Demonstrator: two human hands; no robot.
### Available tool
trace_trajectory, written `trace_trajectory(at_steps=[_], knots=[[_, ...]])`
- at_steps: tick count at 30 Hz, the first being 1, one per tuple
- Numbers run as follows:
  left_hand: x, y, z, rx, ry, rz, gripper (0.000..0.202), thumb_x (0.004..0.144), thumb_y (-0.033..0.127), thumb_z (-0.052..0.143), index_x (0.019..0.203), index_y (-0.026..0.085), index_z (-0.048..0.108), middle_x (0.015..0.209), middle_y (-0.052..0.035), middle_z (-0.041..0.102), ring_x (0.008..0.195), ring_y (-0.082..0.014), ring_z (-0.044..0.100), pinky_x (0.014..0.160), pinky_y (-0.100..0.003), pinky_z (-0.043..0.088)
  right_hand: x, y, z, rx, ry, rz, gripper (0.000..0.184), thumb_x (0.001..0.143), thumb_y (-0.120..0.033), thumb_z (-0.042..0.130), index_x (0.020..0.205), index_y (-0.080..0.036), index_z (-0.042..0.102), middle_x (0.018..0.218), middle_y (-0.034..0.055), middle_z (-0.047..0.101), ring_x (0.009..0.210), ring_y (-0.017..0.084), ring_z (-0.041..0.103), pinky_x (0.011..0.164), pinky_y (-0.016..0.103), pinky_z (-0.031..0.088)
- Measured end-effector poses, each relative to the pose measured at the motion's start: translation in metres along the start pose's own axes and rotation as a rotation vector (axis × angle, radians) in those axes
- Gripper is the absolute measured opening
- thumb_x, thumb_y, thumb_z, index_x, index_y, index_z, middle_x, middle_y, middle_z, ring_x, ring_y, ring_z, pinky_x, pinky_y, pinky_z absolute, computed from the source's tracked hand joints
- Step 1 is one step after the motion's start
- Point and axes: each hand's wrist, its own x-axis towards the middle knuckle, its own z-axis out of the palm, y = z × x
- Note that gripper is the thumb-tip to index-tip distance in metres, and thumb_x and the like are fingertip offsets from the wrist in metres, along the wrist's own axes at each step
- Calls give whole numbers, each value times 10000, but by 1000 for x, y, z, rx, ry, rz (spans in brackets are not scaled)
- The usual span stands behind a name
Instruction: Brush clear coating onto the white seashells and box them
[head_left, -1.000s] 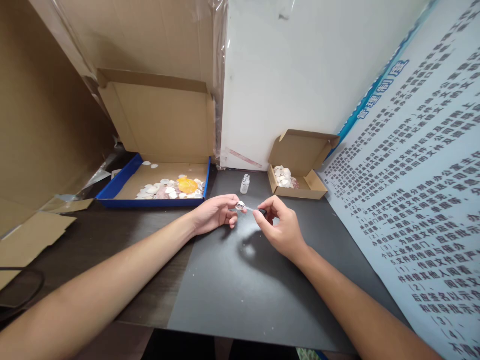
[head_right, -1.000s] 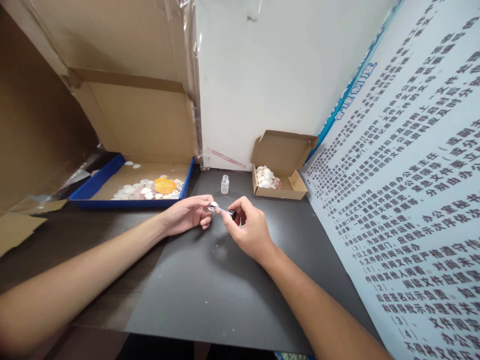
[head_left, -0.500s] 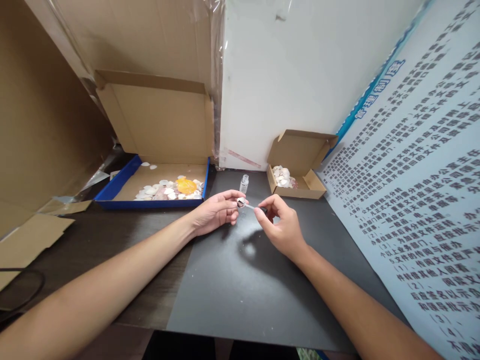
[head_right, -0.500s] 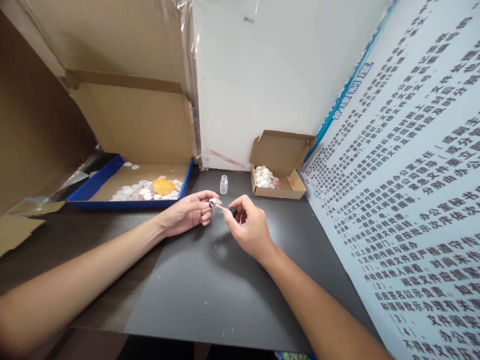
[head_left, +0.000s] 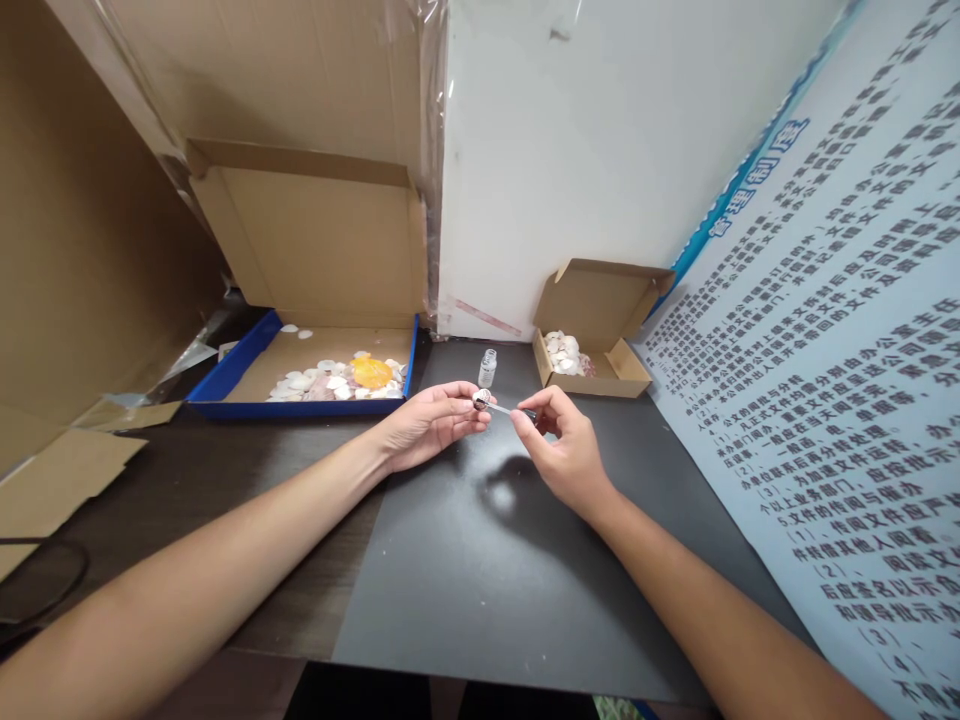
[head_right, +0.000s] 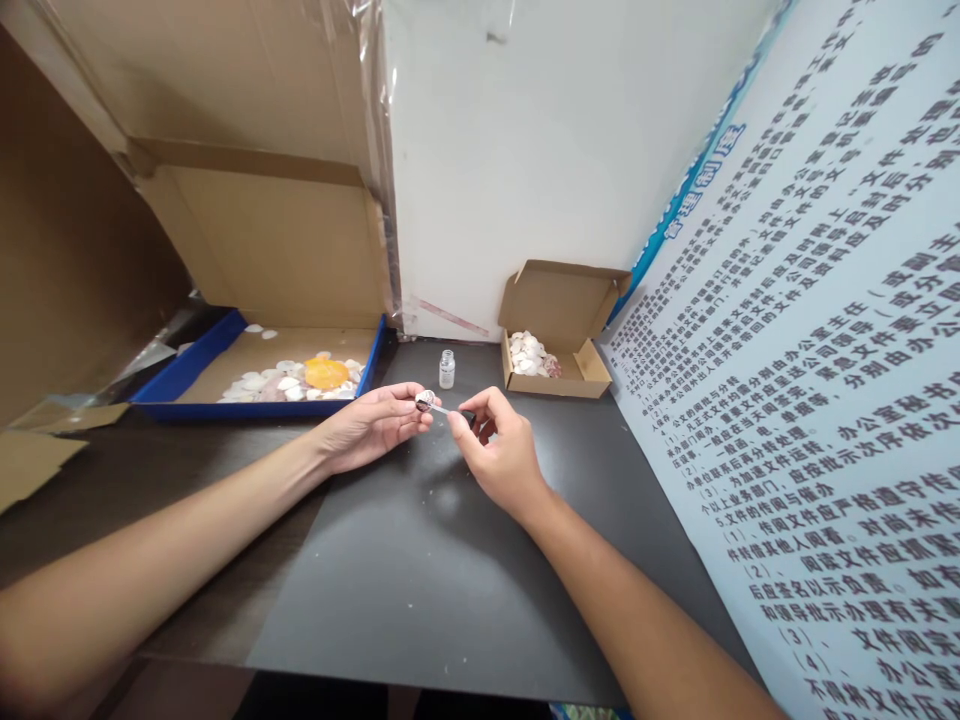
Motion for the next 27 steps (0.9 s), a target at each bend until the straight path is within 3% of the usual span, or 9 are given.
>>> trace_trajectory(at_steps=[8, 17, 27], knots=[[2, -2, -2, 43, 33, -22, 143, 773, 101, 727, 906, 97, 675, 886, -41, 705, 812, -123, 698, 813, -235, 537, 2, 1, 0, -48, 12, -16, 159, 855, -348, 619, 844, -200, 560, 631, -40, 519, 538, 105, 473, 542, 234, 414], [3, -4, -4, 58, 37, -12, 134, 834, 191, 681, 936, 110, 649, 968, -83, 709, 784, -155, 698, 751, -270, 547, 3, 5, 1, -49, -14, 24, 172, 858, -365, 616, 848, -202, 562, 647, -29, 539, 563, 115, 488, 559, 247, 417], [1, -2, -2, 119, 38, -83, 102, 837, 198, 673, 860, 131, 600, 1004, -80, 703, 686, -109, 662, 705, -264, 531, 5, 9, 1, -35, -32, 45, 179, 853, -374, 616, 840, -204, 561, 641, -28, 550, 560, 117, 496, 550, 243, 419]])
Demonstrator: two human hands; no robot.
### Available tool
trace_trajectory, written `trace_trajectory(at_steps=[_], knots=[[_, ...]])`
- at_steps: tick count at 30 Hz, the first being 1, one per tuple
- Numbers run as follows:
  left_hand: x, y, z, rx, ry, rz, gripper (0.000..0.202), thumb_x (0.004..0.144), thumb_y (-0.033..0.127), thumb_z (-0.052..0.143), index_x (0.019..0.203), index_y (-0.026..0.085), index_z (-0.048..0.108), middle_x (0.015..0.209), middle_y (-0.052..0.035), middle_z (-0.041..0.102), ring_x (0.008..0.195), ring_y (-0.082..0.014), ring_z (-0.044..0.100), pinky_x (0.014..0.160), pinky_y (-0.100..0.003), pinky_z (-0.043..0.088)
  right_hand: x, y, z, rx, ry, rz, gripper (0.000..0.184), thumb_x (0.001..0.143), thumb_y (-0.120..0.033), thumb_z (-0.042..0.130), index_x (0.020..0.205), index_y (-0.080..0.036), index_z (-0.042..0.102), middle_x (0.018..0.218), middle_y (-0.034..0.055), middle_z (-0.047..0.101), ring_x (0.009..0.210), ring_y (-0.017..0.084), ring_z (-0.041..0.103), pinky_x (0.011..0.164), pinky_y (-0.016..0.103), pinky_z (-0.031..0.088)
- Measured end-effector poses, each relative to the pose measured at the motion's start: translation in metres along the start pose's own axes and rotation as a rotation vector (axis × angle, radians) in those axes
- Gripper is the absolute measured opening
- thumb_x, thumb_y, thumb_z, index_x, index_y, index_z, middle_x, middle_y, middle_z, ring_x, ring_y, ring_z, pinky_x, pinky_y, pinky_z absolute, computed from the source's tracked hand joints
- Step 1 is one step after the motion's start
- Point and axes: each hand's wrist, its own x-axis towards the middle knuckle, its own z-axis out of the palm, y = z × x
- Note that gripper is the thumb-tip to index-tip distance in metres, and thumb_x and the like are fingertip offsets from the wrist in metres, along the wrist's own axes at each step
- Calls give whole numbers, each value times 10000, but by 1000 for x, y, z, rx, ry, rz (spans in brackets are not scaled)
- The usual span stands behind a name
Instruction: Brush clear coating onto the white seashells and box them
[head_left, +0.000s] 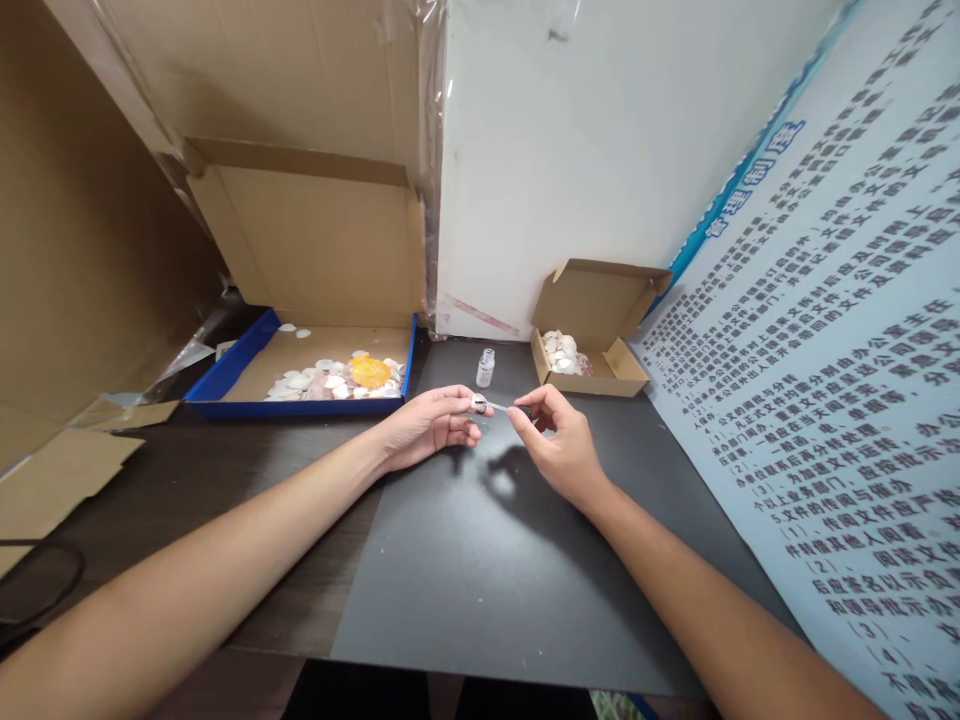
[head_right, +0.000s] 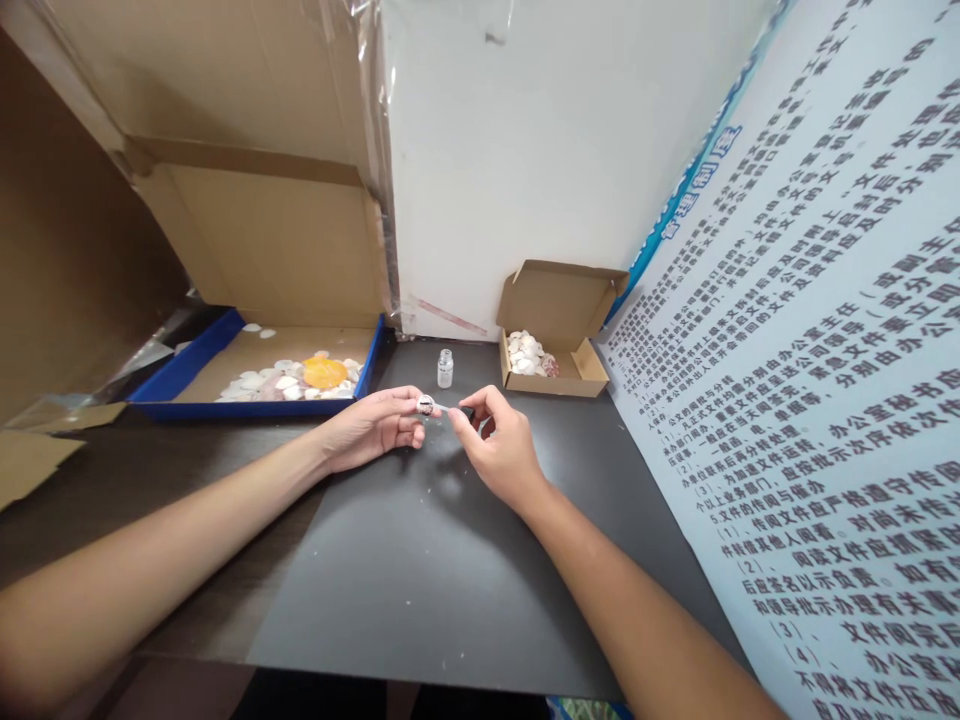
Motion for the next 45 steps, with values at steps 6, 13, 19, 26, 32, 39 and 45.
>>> trace_trajectory(at_steps=[6, 13, 19, 26, 32, 39, 45], knots=[[4, -2, -2, 5, 7, -25, 65, 839, 176, 639, 855, 131, 596, 963, -68, 691, 645, -109, 641, 650, -257, 517, 1, 4, 0, 4, -23, 28, 190, 863, -391, 606, 850, -206, 562, 663, -23, 552, 590, 120, 492, 554, 241, 412], [4, -4, -6, 43, -51, -49, 43, 848, 177, 590, 852, 135, 583, 917, -67, 667, 607, -122, 621, 607, -276, 503, 0, -1, -1, 29, -22, -9, 154, 884, -352, 582, 857, -201, 566, 655, -33, 520, 590, 113, 475, 571, 244, 409], [0, -5, -1, 66, -3, -40, 29, 826, 163, 602, 821, 135, 592, 689, -23, 582, 620, -128, 588, 587, -246, 485, -2, -7, -1, -18, -8, -45, 109, 846, -301, 610, 836, -204, 561, 637, -39, 510, 561, 107, 464, 545, 237, 403], [-3, -6, 7, 104, 46, -18, 77, 803, 198, 634, 792, 150, 575, 623, 14, 520, 533, -96, 506, 514, -217, 427, -4, -10, -2, 24, -1, -83, 89, 845, -288, 591, 847, -217, 537, 635, -46, 484, 558, 107, 452, 551, 243, 408], [-4, -11, 7, 113, 72, 43, 88, 791, 220, 630, 788, 152, 575, 618, 18, 515, 491, -82, 465, 487, -212, 390, -6, -7, -1, 55, 16, -22, 145, 820, -292, 607, 882, -230, 491, 643, -57, 442, 548, 107, 425, 528, 246, 385], [-6, -11, 10, 123, 92, 41, 66, 776, 204, 607, 771, 153, 567, 600, 17, 506, 482, -84, 458, 482, -214, 386, -7, -7, 0, 63, 8, -33, 166, 803, -280, 620, 878, -233, 479, 660, -54, 436, 549, 107, 416, 518, 251, 379], [-6, -11, 10, 130, 105, 42, 57, 773, 198, 604, 772, 155, 567, 583, 20, 505, 477, -86, 460, 480, -211, 385, -8, -9, 0, 86, -14, -61, 142, 820, -293, 595, 888, -236, 483, 671, -47, 451, 560, 110, 427, 525, 257, 388]])
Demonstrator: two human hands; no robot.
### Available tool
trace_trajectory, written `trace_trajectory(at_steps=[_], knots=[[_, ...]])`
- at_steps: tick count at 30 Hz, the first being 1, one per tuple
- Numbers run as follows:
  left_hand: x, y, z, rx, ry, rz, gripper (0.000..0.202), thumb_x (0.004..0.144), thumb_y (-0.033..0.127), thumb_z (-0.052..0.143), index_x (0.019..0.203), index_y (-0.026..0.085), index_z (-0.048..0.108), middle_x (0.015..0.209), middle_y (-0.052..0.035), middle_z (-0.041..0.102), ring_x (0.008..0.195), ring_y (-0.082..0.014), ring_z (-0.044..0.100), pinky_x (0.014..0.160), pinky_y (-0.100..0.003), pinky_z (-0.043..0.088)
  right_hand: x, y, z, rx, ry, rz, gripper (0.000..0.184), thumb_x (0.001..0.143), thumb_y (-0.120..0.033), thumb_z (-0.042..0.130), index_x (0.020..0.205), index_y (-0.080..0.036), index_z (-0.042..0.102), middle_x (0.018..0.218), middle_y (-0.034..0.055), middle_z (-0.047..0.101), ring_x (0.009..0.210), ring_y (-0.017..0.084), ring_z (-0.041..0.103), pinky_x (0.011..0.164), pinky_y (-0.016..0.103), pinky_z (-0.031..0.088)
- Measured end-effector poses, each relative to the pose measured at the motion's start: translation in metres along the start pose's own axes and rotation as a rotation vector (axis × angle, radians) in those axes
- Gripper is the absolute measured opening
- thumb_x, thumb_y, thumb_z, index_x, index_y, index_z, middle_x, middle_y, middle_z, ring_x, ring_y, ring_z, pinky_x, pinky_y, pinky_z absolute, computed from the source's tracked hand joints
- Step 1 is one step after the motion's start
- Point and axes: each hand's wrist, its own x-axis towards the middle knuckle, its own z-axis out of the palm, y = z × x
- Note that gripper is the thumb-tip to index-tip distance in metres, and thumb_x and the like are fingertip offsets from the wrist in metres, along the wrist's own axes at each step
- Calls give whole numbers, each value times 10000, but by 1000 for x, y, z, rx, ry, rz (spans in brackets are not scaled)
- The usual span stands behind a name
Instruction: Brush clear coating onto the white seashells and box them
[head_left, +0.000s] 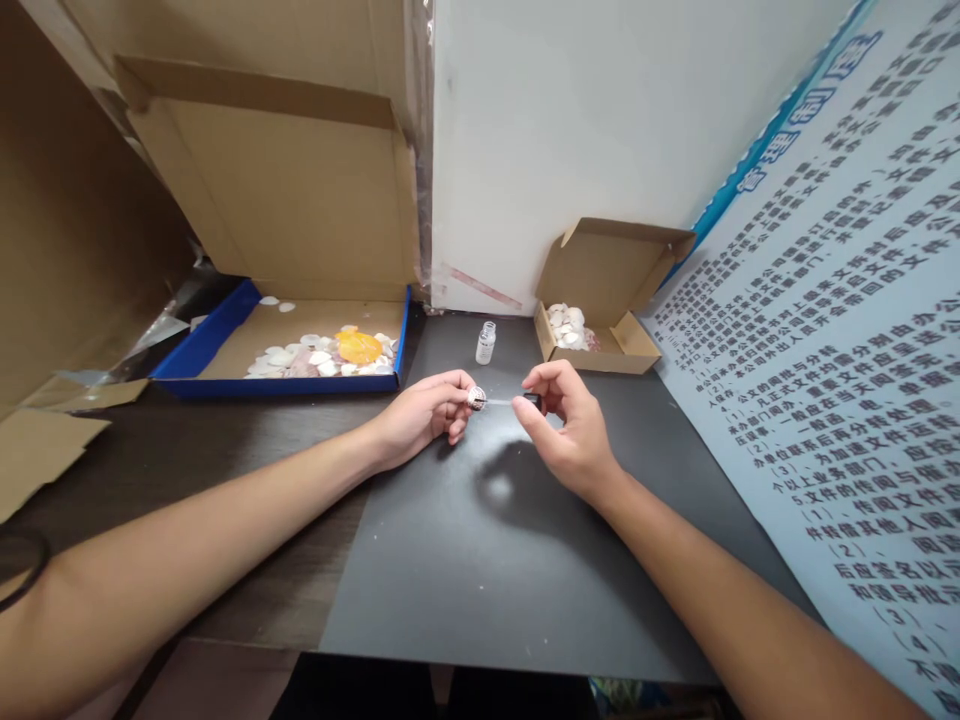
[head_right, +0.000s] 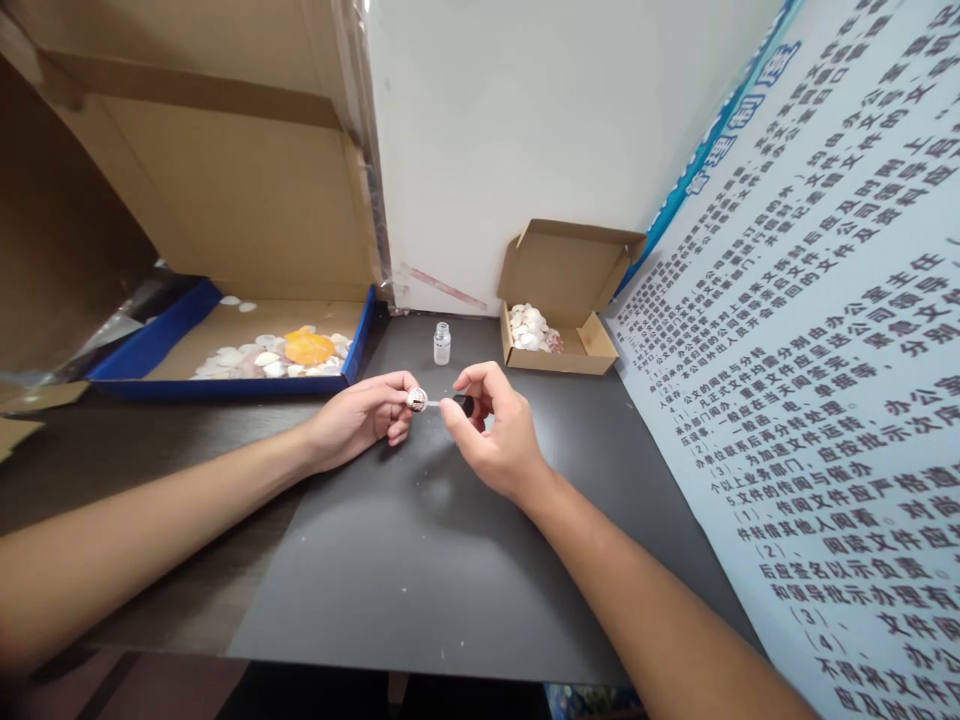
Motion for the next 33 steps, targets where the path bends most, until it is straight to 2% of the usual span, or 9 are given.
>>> trace_trajectory(at_steps=[3, 7, 12, 16, 19, 21, 25, 30, 33], knots=[[0, 0, 0, -1, 4, -4, 52, 765, 190, 606, 766, 154, 568, 578, 22, 506, 473, -83, 459, 480, -210, 385, 0, 0, 0, -35, 12, 7, 154, 798, -280, 611, 864, -237, 479, 642, -57, 413, 547, 109, 400, 511, 252, 376], [0, 0, 0, -4, 13, 2, 52, 766, 189, 605, 763, 153, 567, 592, 19, 514, 469, -80, 456, 475, -209, 379, 0, 0, 0, 17, 12, -8, 134, 832, -294, 588, 888, -235, 481, 661, -50, 451, 548, 108, 414, 522, 254, 383], [0, 0, 0, 1, 19, -12, 49, 774, 191, 597, 766, 154, 566, 577, 25, 502, 467, -79, 458, 477, -207, 386, -1, -2, 0, -33, -17, 5, 137, 813, -272, 600, 854, -232, 475, 606, -69, 387, 524, 104, 375, 500, 245, 351], [0, -1, 0, 15, 8, 9, 64, 775, 205, 610, 771, 159, 565, 569, 28, 503, 461, -79, 456, 465, -205, 386, -1, -5, 1, -16, -14, -28, 107, 846, -292, 568, 870, -228, 485, 637, -57, 440, 540, 104, 408, 522, 246, 371], [0, -2, 0, 12, 4, 14, 76, 780, 217, 614, 775, 162, 562, 553, 35, 489, 453, -80, 450, 455, -204, 391, 0, -5, 0, -66, -40, -40, 128, 822, -275, 594, 872, -228, 486, 607, -72, 380, 522, 102, 381, 504, 239, 350], [0, -2, 0, 9, 4, 16, 85, 780, 222, 619, 777, 160, 561, 569, 36, 497, 451, -77, 449, 453, -206, 402, 0, -4, 0, -86, -43, -38, 124, 814, -261, 596, 864, -227, 487, 596, -77, 353, 514, 100, 366, 497, 236, 340], [-1, -1, 2, 16, 5, 25, 121, 774, 238, 641, 790, 157, 552, 653, 27, 547, 446, -62, 456, 447, -207, 412, -1, -3, 0, -36, -38, -50, 77, 861, -272, 550, 877, -221, 494, 620, -64, 416, 528, 99, 404, 522, 237, 365], [-1, 0, 3, 31, 22, 39, 151, 784, 263, 652, 803, 150, 554, 712, 22, 563, 441, -44, 444, 432, -196, 391, 0, -3, 1, -82, 0, -43, 119, 820, -246, 601, 863, -218, 494, 595, -82, 333, 501, 91, 347, 485, 223, 334], [-2, 0, 3, 32, 20, 43, 143, 786, 255, 644, 792, 152, 545, 706, 23, 557, 443, -44, 441, 433, -197, 388, 0, -3, 1, -48, 10, -52, 92, 846, -254, 575, 873, -217, 495, 618, -70, 394, 515, 91, 375, 501, 225, 355]])
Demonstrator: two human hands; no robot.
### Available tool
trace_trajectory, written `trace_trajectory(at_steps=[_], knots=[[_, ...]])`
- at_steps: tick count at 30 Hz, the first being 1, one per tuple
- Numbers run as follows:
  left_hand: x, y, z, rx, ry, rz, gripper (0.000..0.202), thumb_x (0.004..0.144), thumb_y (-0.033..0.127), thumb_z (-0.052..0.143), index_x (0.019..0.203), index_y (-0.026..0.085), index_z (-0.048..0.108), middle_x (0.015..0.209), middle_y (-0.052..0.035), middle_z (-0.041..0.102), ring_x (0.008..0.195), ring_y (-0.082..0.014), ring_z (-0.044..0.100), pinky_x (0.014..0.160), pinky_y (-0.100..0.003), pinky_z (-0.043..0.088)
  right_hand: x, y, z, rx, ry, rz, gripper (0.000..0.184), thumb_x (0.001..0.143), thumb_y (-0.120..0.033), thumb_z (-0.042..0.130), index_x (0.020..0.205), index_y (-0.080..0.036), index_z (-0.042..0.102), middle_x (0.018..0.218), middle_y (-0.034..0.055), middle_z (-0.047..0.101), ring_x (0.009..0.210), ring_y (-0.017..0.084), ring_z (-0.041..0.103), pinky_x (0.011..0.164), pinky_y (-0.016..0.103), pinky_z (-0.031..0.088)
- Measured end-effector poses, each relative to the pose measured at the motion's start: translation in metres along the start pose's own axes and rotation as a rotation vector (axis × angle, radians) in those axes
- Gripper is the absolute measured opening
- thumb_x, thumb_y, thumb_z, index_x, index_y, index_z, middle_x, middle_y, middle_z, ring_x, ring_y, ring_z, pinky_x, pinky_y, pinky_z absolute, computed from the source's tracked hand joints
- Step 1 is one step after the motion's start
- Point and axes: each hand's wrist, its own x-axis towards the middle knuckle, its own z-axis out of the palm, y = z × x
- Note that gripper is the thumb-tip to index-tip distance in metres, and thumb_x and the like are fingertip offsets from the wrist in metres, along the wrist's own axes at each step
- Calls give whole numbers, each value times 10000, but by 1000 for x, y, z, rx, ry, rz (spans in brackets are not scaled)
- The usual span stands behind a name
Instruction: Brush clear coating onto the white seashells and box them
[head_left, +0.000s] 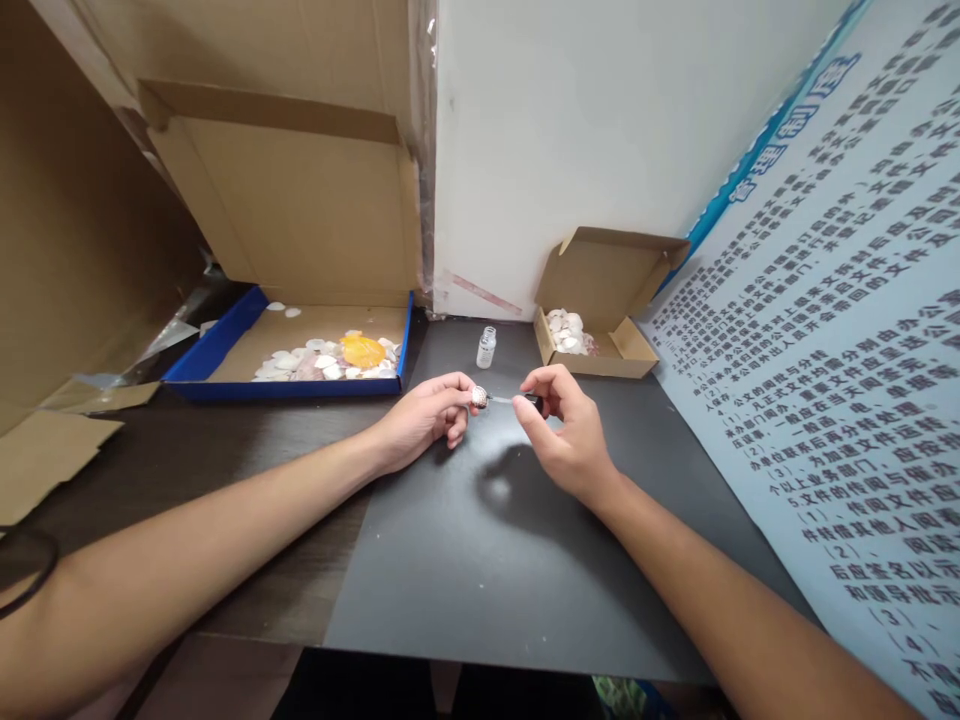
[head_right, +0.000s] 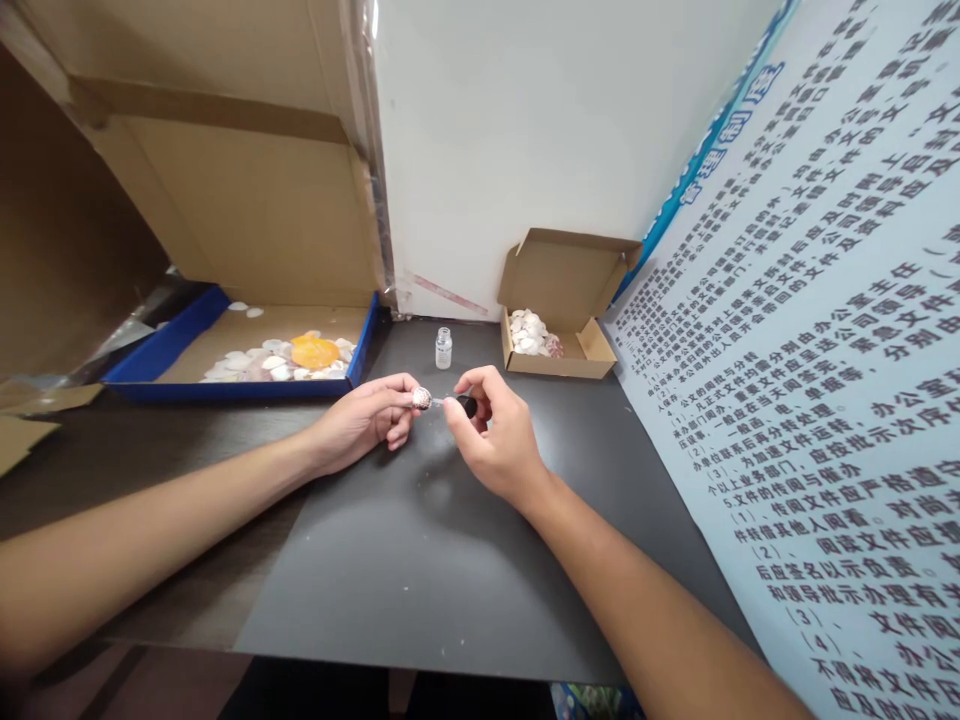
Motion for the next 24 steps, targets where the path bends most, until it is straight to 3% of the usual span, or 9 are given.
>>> trace_trajectory(at_steps=[6, 24], knots=[[0, 0, 1, 18, 1, -10, 139, 794, 253, 643, 787, 155, 545, 647, 40, 518, 442, -45, 428, 437, -192, 377, 0, 1, 0, -21, 6, 10, 127, 824, -253, 607, 877, -220, 497, 608, -78, 360, 507, 91, 355, 485, 223, 340], [0, -1, -1, 21, -31, -23, 93, 776, 237, 598, 762, 164, 543, 534, 42, 465, 463, -93, 452, 453, -214, 430, -1, 3, 1, 22, 6, -30, 85, 863, -248, 579, 899, -216, 509, 691, -45, 463, 571, 99, 409, 533, 232, 386]])
